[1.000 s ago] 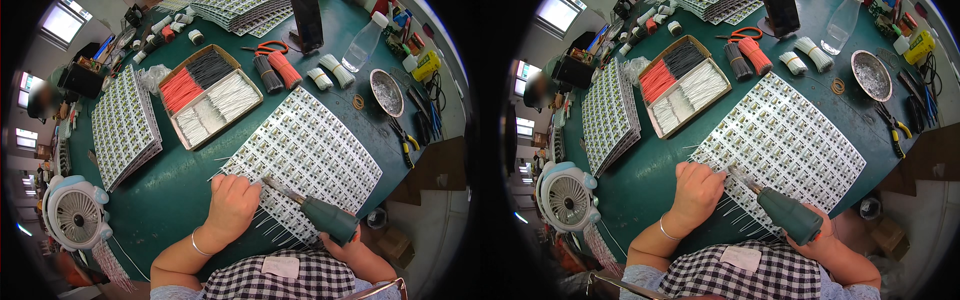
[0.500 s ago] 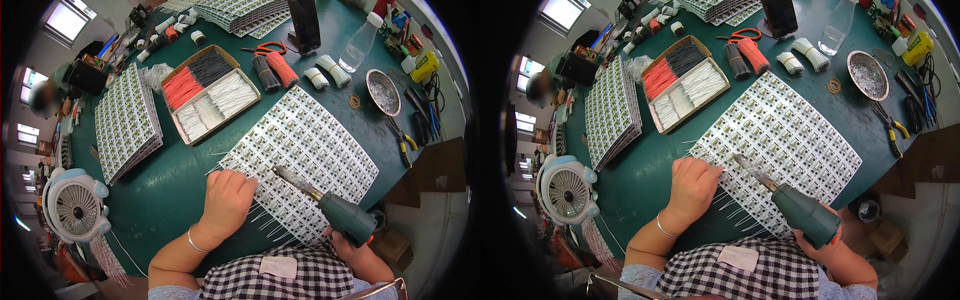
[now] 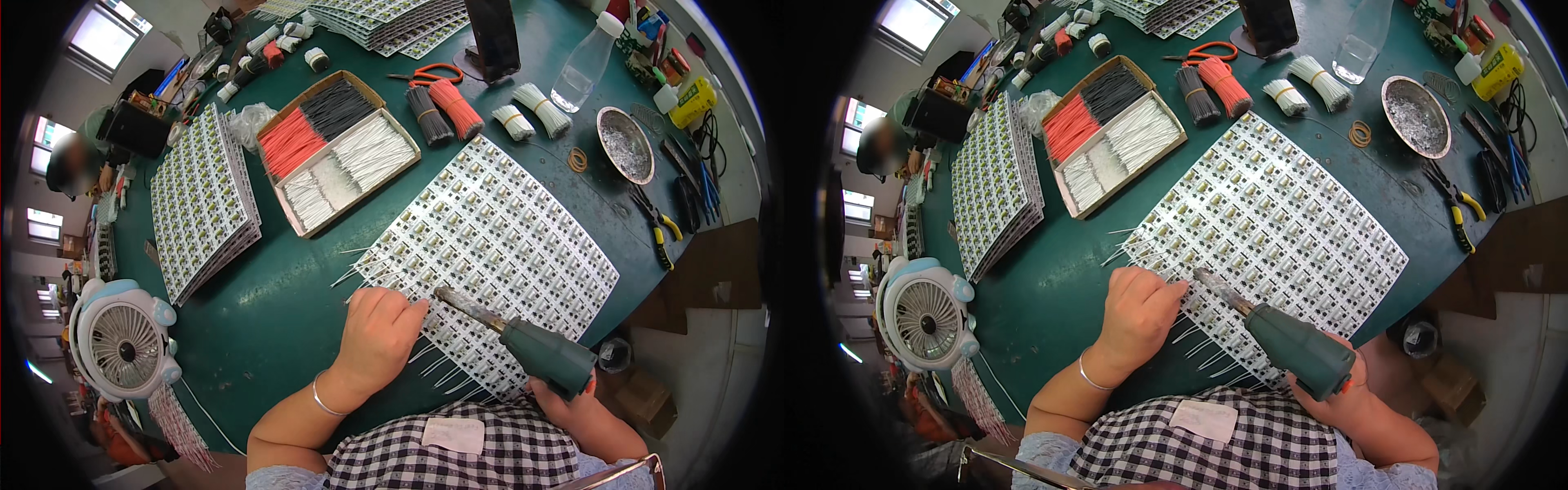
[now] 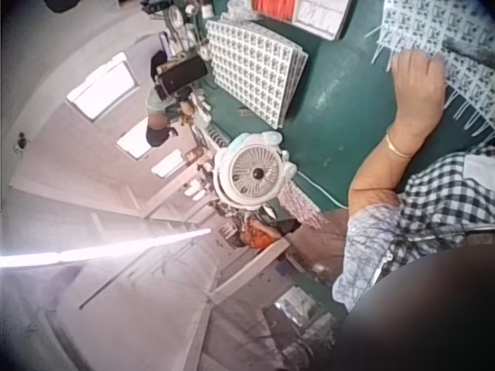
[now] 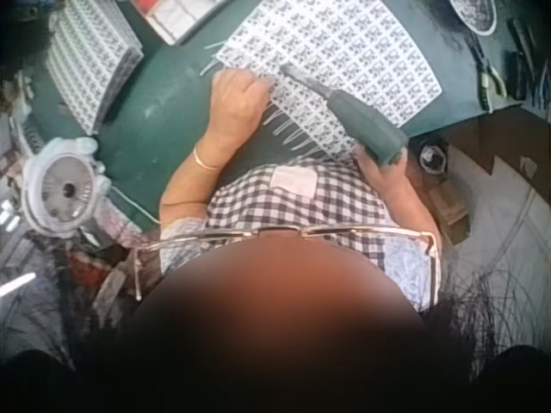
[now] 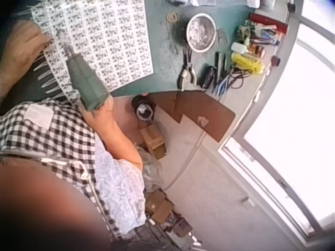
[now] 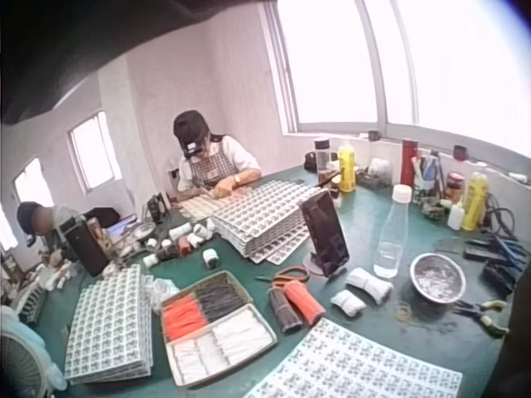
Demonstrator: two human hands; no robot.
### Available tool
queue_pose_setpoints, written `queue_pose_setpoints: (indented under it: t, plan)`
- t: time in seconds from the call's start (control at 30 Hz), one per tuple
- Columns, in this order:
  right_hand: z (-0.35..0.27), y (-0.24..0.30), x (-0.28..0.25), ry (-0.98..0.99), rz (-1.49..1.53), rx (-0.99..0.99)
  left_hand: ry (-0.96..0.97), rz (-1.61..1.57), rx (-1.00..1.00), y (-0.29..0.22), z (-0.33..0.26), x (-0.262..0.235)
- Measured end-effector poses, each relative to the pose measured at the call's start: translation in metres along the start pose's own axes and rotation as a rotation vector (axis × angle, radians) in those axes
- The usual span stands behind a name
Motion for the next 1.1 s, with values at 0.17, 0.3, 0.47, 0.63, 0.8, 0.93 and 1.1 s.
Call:
queue_pose_setpoints:
  t: [0.17, 0.3, 0.47, 0.63, 0.8, 0.93, 1.1]
  plan:
    - [0.002, 0.001, 0.001, 0.013, 0.015, 0.04, 0.004, -0.027, 0.0, 0.002, 0.001, 0.001]
    - [0.015, 0.019, 0.002, 0.048, -0.116, -0.138, 0.032, -0.073, -0.012, 0.005, 0.003, 0.001]
    - [0.018, 0.027, 0.002, 0.072, -0.134, -0.175, 0.059, -0.092, -0.032, 0.007, 0.005, 0.001]
    - [0.02, 0.036, 0.006, 0.16, -0.289, -0.169, 0.076, -0.113, -0.069, 0.01, 0.008, 0.001]
    - [-0.011, 0.003, 0.002, 0.009, -0.169, -0.06, 0.089, -0.11, -0.068, 0.009, 0.009, 0.0]
    - [-0.019, -0.011, 0.001, -0.03, -0.073, 0.061, 0.09, -0.11, -0.078, 0.008, 0.009, 0.0]
    - [-0.016, -0.01, 0.0, -0.037, -0.034, 0.05, 0.086, -0.057, -0.073, 0.005, 0.009, 0.0]
Point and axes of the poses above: each hand's wrist, its own z-axis towards the middle knuckle, its own x-axis out of the palm, y = z × x, the point moved 5 cm from there along z, towards the middle knuckle, and after that the axes turned 11 degrees about z, right-handed, at the moved point
